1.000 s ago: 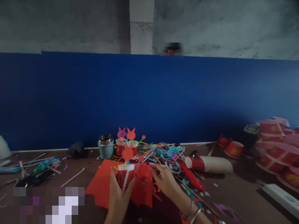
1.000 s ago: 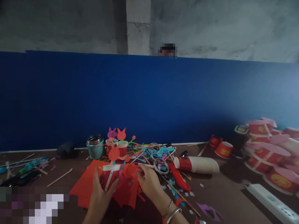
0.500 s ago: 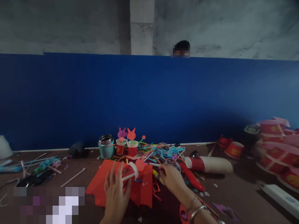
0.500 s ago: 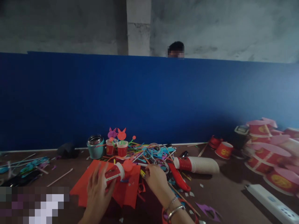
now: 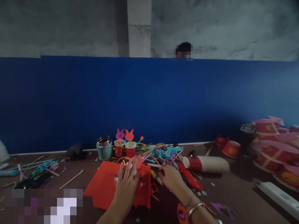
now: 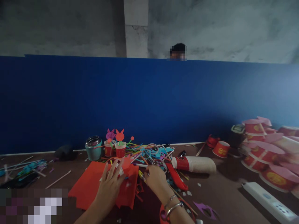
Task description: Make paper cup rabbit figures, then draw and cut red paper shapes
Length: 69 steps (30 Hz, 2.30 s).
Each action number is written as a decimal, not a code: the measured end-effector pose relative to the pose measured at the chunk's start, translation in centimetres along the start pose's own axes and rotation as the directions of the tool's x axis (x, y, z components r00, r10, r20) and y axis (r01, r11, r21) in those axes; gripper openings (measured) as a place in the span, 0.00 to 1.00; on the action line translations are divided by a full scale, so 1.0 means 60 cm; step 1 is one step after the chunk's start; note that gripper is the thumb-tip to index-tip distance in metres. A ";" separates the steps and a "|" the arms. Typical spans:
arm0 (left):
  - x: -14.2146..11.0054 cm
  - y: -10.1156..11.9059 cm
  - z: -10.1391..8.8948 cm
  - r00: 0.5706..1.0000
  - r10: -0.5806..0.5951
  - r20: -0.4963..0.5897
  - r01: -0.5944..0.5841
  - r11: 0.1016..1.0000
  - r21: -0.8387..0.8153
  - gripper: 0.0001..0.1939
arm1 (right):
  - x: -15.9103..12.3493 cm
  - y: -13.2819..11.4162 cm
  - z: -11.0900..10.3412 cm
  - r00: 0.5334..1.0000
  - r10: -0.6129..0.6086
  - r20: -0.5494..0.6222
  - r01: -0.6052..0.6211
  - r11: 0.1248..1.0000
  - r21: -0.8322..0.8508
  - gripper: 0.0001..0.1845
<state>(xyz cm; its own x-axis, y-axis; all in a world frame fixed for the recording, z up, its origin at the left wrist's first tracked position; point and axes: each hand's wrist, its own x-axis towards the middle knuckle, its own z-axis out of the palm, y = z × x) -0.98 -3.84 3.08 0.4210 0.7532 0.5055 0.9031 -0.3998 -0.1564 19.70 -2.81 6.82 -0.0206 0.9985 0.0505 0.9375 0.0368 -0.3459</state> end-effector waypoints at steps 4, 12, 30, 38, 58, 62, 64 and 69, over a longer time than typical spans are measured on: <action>0.008 -0.001 -0.004 0.998 0.064 0.013 -0.064 0.998 -0.015 0.11 | -0.001 -0.001 -0.007 1.000 0.004 -0.018 -0.004 1.000 0.007 0.12; 0.009 -0.006 0.033 0.977 0.176 0.123 -0.170 0.983 -0.065 0.13 | -0.003 -0.003 -0.005 0.997 -0.074 0.002 0.074 0.997 0.013 0.12; -0.018 0.097 0.011 0.983 -0.113 0.148 0.186 0.618 -0.764 0.13 | 0.005 0.025 -0.022 1.000 0.027 0.004 -0.027 0.999 -0.043 0.12; -0.025 0.085 0.042 0.908 -0.320 0.272 0.364 0.278 -0.889 0.11 | 0.005 0.029 -0.020 0.997 0.073 0.018 -0.072 0.995 -0.065 0.14; -0.023 0.073 0.044 0.906 -0.352 0.233 0.339 0.278 -0.899 0.14 | 0.014 0.057 -0.027 0.992 0.117 -0.041 -0.121 0.985 -0.120 0.11; -0.021 0.079 0.039 0.879 -0.360 0.312 0.380 0.134 -0.915 0.14 | 0.016 0.063 -0.022 0.995 0.084 -0.058 -0.091 0.989 -0.120 0.09; -0.019 0.084 0.040 0.869 -0.331 0.368 0.380 -0.032 -0.925 0.13 | 0.018 0.062 -0.019 0.995 0.068 -0.075 -0.076 0.991 -0.106 0.09; -0.010 0.094 0.048 0.788 -0.203 0.581 0.425 -0.504 -0.752 0.19 | 0.020 0.048 -0.017 0.990 -0.009 -0.141 0.010 1.000 0.008 0.07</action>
<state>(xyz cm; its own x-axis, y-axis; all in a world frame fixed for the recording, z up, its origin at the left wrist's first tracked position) 4.08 -5.05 -0.53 0.1972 0.9783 -0.0629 -0.3393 0.1283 0.9319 22.71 -1.54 6.82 0.0201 0.9825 0.1851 0.9346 0.0473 -0.3526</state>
